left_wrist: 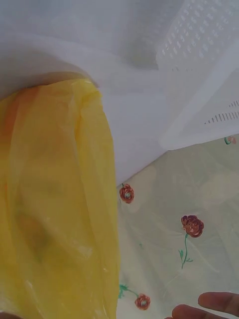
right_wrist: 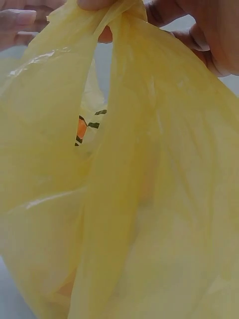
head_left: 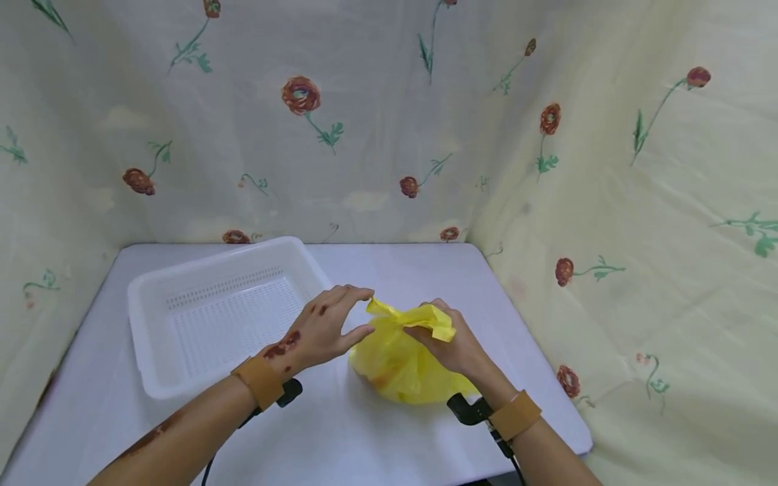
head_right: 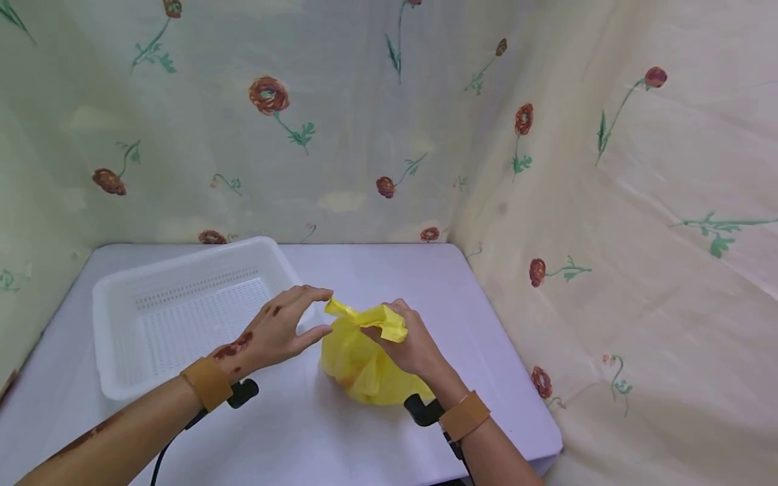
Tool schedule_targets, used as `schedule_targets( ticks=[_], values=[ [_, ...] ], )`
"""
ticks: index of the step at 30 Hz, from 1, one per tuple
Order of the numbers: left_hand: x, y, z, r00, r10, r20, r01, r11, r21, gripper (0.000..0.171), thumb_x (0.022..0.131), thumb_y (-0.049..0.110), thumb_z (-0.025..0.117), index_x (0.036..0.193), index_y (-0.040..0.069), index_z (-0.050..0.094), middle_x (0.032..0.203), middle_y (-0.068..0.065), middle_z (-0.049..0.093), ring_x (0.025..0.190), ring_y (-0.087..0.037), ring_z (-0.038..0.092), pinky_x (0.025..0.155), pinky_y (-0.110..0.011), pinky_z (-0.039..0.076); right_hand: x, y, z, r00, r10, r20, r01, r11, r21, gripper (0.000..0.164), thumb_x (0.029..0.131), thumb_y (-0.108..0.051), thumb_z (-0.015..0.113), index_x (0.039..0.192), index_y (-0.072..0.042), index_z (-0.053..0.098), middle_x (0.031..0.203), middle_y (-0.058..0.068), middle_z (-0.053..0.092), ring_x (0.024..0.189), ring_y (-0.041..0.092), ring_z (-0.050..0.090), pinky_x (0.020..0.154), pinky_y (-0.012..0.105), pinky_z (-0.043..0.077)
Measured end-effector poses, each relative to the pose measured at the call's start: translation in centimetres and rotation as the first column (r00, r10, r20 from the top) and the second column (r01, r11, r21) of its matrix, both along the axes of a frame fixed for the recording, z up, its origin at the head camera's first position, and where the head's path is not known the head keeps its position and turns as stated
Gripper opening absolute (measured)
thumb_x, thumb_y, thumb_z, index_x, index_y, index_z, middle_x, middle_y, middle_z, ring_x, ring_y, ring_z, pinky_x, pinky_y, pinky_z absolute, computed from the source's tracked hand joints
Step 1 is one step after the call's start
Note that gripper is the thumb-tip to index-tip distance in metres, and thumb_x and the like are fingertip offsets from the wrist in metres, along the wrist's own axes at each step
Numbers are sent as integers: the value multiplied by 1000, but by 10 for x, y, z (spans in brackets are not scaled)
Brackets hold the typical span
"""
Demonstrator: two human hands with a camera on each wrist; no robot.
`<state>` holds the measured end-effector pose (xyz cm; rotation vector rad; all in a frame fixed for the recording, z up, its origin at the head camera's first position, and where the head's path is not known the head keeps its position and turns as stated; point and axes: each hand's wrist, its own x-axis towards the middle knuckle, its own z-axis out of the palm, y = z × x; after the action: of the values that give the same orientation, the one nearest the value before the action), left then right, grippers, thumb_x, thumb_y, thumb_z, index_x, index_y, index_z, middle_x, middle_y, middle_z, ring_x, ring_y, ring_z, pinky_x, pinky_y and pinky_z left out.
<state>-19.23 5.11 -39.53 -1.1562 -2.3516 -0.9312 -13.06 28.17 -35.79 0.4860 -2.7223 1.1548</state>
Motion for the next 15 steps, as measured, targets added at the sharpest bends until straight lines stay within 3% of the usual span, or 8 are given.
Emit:
schedule_targets(
  ticks=[5, 8, 15],
  values=[
    [0, 5, -2, 999, 12, 37, -12, 1000, 1, 50, 86, 28, 71, 130, 11, 54, 116, -1, 64, 103, -14, 60, 90, -30, 51, 12, -11, 19, 1000, -1, 25, 1, 1000, -9, 14, 85, 0, 68, 98, 3, 65, 90, 10, 58, 78, 14, 52, 71, 20, 49],
    [-1, 5, -1, 999, 19, 41, -19, 1000, 6, 46, 87, 27, 71, 128, 11, 56, 113, 0, 65, 99, -13, 60, 87, -28, 51, 14, -13, 22, 999, -12, 40, 12, 1000, -5, 14, 85, 0, 68, 98, 3, 65, 89, 9, 57, 78, 14, 52, 72, 21, 48],
    [-5, 3, -1, 999, 21, -25, -21, 999, 27, 42, 85, 24, 72, 123, 10, 60, 106, 0, 66, 94, -12, 60, 84, -27, 53, 13, -12, 23, 999, 2, 37, -2, 1000, -6, 15, 84, 0, 68, 99, 3, 64, 90, 9, 57, 77, 16, 52, 72, 21, 48]
  ],
)
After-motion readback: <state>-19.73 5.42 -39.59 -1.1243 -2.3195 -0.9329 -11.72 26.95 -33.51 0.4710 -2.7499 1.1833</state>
